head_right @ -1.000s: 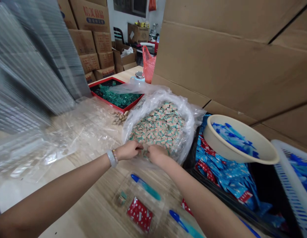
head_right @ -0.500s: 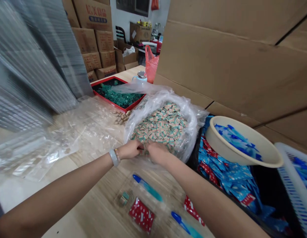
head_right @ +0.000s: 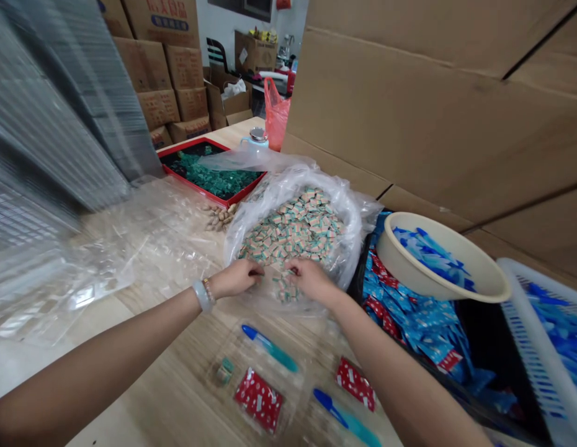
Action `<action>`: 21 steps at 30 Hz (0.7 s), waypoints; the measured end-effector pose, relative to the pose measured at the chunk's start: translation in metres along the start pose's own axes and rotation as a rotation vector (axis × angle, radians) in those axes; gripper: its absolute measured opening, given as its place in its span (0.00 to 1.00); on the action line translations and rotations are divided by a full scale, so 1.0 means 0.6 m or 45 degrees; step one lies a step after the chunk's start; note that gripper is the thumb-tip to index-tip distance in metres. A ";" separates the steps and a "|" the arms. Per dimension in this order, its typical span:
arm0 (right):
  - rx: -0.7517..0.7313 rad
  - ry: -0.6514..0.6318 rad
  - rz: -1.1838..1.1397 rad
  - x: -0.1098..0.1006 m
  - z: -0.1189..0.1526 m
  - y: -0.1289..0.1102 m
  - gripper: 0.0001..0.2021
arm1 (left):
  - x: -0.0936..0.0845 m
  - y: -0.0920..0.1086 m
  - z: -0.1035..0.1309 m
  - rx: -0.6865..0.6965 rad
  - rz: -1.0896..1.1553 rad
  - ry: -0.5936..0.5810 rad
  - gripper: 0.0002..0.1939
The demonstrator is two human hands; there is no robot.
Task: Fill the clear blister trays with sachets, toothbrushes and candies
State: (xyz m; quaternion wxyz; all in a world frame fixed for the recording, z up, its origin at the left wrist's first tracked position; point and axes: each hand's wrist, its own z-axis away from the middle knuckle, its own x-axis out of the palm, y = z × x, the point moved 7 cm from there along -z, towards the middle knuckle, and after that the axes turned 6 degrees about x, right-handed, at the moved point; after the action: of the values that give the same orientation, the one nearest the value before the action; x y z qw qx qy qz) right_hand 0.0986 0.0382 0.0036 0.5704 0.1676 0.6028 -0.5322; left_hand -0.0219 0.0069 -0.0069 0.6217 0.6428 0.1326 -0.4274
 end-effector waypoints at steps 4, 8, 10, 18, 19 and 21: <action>-0.119 -0.206 0.003 0.014 -0.018 -0.008 0.10 | 0.010 0.003 -0.013 -0.042 0.032 -0.033 0.14; -0.130 -0.220 0.156 0.029 -0.018 -0.027 0.10 | 0.013 0.001 -0.017 -0.068 0.038 -0.028 0.14; -0.095 -0.171 0.219 0.029 -0.013 -0.029 0.10 | 0.012 0.003 -0.013 -0.054 0.032 -0.027 0.13; -0.158 -0.084 0.140 0.016 0.018 -0.033 0.11 | 0.008 0.023 -0.012 0.012 0.062 0.011 0.13; -0.178 -0.042 0.116 0.013 0.021 -0.032 0.11 | 0.007 0.024 -0.013 0.005 0.059 0.030 0.14; -0.215 0.040 0.072 0.009 0.025 -0.029 0.11 | 0.002 0.025 -0.013 -0.011 0.022 0.079 0.14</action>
State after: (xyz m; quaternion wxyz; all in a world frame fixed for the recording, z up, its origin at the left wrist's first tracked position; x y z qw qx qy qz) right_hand 0.0908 0.0168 0.0100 0.5877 0.1442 0.6495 -0.4604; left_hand -0.0073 0.0106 0.0015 0.6237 0.6542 0.1479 -0.4014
